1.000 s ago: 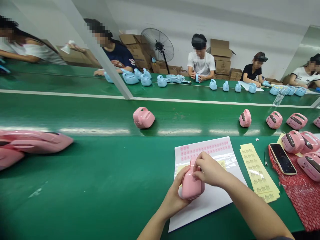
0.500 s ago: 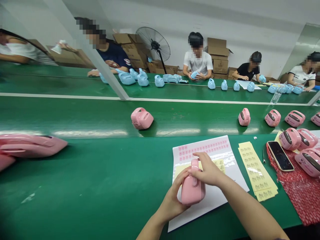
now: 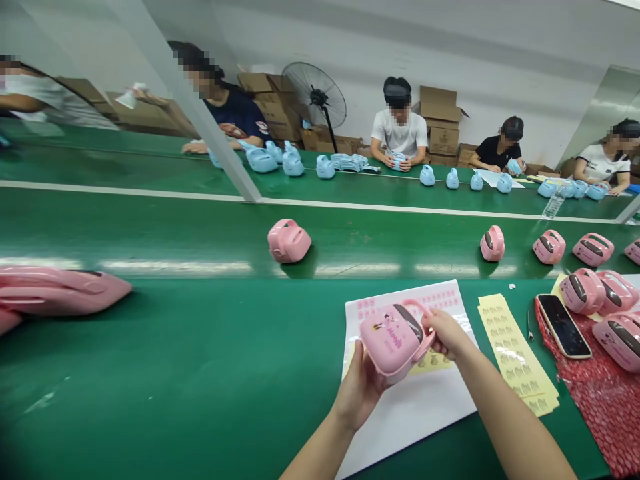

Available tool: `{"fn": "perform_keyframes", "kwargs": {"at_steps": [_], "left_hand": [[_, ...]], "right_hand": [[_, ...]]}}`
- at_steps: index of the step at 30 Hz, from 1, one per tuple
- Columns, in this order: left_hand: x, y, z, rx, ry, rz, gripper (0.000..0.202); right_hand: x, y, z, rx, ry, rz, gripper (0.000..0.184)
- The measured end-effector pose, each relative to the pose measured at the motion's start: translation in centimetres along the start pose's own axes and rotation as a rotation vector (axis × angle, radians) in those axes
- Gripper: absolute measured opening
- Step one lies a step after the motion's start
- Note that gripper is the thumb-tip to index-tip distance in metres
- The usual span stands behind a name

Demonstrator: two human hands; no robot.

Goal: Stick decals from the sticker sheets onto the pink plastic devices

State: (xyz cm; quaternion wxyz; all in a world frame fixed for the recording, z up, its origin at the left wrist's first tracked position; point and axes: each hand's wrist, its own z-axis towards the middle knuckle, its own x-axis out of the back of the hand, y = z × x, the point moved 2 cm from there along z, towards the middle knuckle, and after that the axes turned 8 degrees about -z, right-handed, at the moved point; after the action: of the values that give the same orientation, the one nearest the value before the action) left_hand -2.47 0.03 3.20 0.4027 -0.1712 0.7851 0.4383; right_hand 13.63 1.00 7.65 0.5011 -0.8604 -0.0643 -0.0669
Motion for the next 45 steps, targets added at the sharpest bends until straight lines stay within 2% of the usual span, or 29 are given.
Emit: {"fn": "perform_keyframes", "kwargs": {"at_steps": [2,4,7,10,14,18,21,25,27,30,32,34,37,42,45], "left_hand": [[0.6,0.0,0.9,0.067,0.057,0.053,0.054],[1.4,-0.1,1.5,0.057,0.074,0.093,0.049],[2.3,-0.5,1.9,0.039,0.007,0.148,0.043],[2.6,-0.6,2.0,0.033,-0.064,0.218,0.038],[2.4,-0.5,2.2,0.011,-0.081,0.268,0.036],[2.3,-0.4,2.2,-0.069,-0.038,0.345,0.034],[2.2,-0.2,1.9,-0.239,-0.045,0.569,0.025],[1.9,-0.2,1.5,-0.580,-0.101,1.032,0.011],[1.9,-0.5,1.6,-0.670,-0.104,1.200,0.012],[1.9,-0.9,2.0,-0.675,-0.113,1.307,0.019],[1.9,-1.0,2.1,-0.631,-0.107,1.276,0.020],[1.7,-0.9,2.1,-0.569,-0.087,1.198,0.020],[1.5,-0.7,2.1,-0.505,-0.055,1.112,0.020],[1.1,-0.5,2.0,-0.456,-0.042,1.059,0.019],[0.8,-0.6,1.5,-0.426,-0.033,1.026,0.019]], "right_hand": [[1.6,-1.6,1.4,0.067,0.192,-0.101,0.008],[3.4,-3.6,3.4,0.135,0.369,-0.204,0.012],[6.0,-6.5,7.4,0.179,0.595,-0.336,0.015],[8.2,-8.4,11.4,0.151,0.735,-0.425,0.012],[10.1,-8.6,14.8,0.113,0.817,-0.508,0.021],[11.1,-7.1,15.3,0.162,0.841,-0.594,0.026],[10.4,-5.4,13.4,0.270,0.839,-0.672,0.030],[6.2,-0.9,8.7,0.465,0.714,-0.809,0.033],[3.5,2.1,6.2,0.529,0.639,-0.868,0.032],[0.0,6.0,3.2,0.704,0.595,-1.102,0.027],[-1.2,7.7,2.3,0.760,0.624,-1.192,0.026],[-1.7,8.4,2.0,0.786,0.640,-1.175,0.023],[-1.8,8.2,1.9,0.770,0.590,-1.042,0.019],[-1.4,7.0,1.1,0.614,0.405,-0.655,0.004],[-0.5,6.7,1.0,0.515,0.324,-0.351,0.016]]}}
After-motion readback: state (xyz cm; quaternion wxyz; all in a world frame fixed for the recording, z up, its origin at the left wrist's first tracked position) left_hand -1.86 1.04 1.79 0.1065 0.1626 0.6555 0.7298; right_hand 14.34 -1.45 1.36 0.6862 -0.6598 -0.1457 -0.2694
